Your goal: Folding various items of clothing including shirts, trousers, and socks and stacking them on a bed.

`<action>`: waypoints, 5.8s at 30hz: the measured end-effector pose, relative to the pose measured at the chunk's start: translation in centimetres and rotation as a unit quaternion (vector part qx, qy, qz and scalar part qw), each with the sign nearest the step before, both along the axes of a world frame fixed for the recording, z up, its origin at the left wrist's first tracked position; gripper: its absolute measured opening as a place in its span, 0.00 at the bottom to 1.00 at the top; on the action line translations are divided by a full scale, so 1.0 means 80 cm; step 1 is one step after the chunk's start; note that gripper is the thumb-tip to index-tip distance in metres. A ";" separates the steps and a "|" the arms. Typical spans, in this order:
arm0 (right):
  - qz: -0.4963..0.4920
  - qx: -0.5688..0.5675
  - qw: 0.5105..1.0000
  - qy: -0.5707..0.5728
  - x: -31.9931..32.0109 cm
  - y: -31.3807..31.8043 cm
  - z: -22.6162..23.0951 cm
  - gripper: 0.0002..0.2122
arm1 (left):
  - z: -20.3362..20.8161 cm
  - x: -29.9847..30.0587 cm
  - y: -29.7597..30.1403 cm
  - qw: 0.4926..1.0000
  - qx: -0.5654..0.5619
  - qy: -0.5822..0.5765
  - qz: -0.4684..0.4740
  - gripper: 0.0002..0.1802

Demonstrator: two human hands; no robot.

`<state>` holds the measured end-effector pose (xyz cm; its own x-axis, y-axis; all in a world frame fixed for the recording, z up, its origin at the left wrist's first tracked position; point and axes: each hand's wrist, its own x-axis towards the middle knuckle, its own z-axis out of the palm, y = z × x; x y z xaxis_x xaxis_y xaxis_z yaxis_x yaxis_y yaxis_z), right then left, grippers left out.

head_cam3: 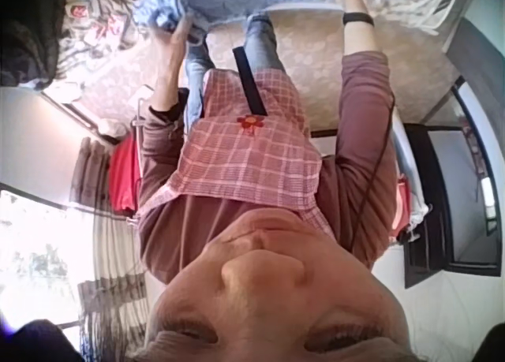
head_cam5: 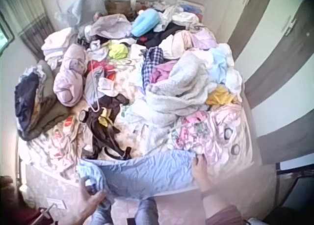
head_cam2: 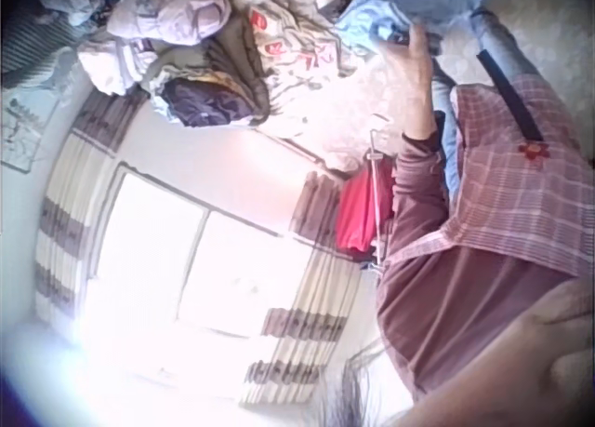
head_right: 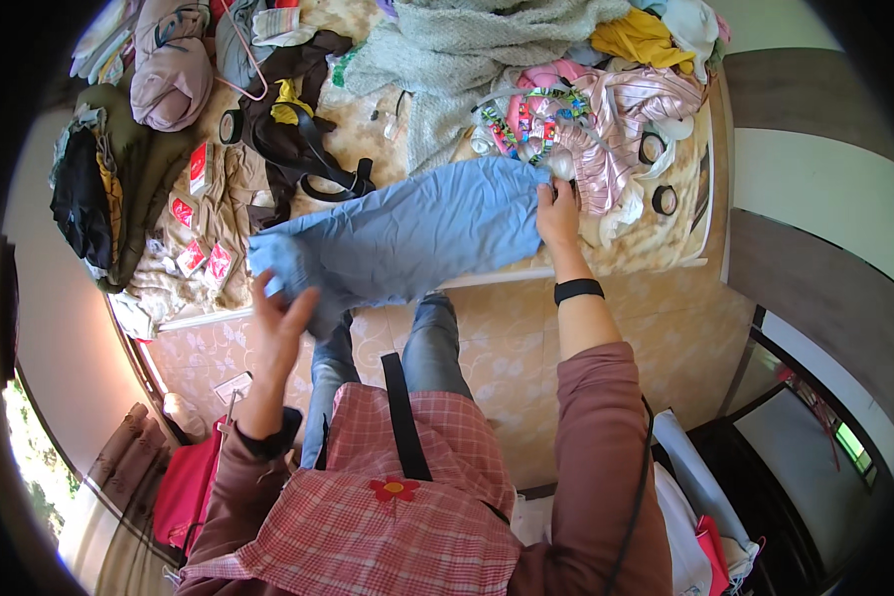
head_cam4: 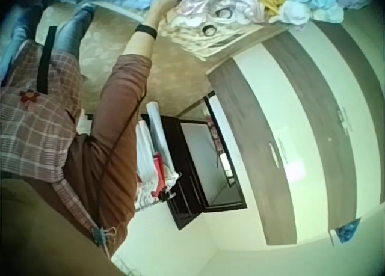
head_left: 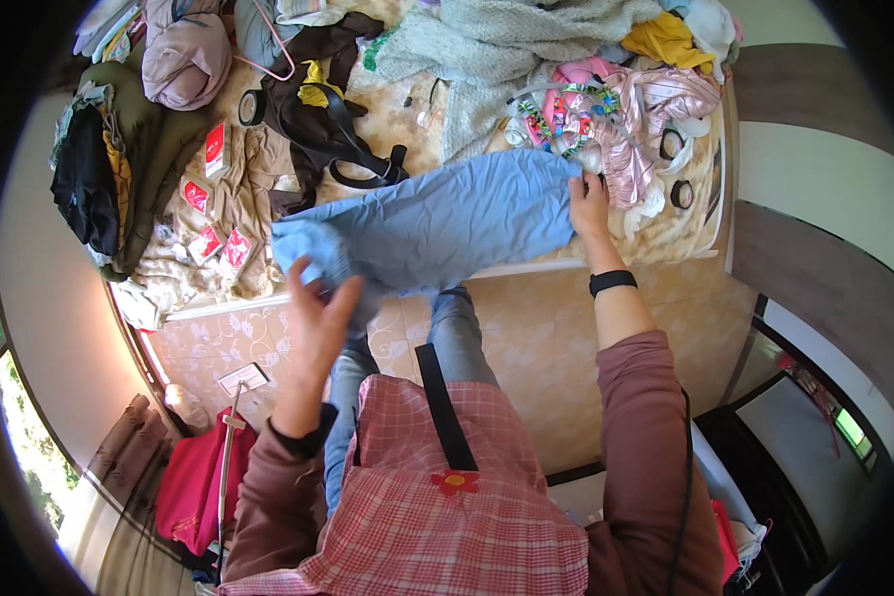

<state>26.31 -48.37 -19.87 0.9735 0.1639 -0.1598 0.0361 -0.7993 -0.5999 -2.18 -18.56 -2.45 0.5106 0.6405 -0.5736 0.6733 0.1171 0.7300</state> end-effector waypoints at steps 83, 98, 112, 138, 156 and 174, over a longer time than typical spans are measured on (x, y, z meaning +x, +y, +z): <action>0.044 0.007 0.905 0.424 -0.349 0.222 0.205 0.12 | 0.079 -0.120 0.691 0.859 -0.068 -0.318 0.395 0.20; 0.217 -0.131 0.939 0.233 -0.374 0.220 0.195 0.13 | 0.094 -0.092 0.738 0.850 -0.104 -0.335 0.393 0.16; 0.147 -0.047 0.946 0.285 -0.353 0.308 0.244 0.10 | 0.273 -0.068 0.749 0.855 -0.270 -0.420 0.139 0.13; 0.178 -0.065 0.940 0.283 -0.368 0.257 0.198 0.12 | -0.052 -0.187 0.452 0.954 0.290 -0.075 0.015 0.05; 0.159 -0.164 0.910 0.346 -0.408 0.208 0.234 0.16 | -0.103 -0.128 0.331 0.896 0.308 0.101 -0.303 0.21; 0.239 -0.157 0.899 0.331 -0.384 0.242 0.224 0.14 | -0.127 -0.157 0.371 0.892 0.321 0.102 -0.301 0.22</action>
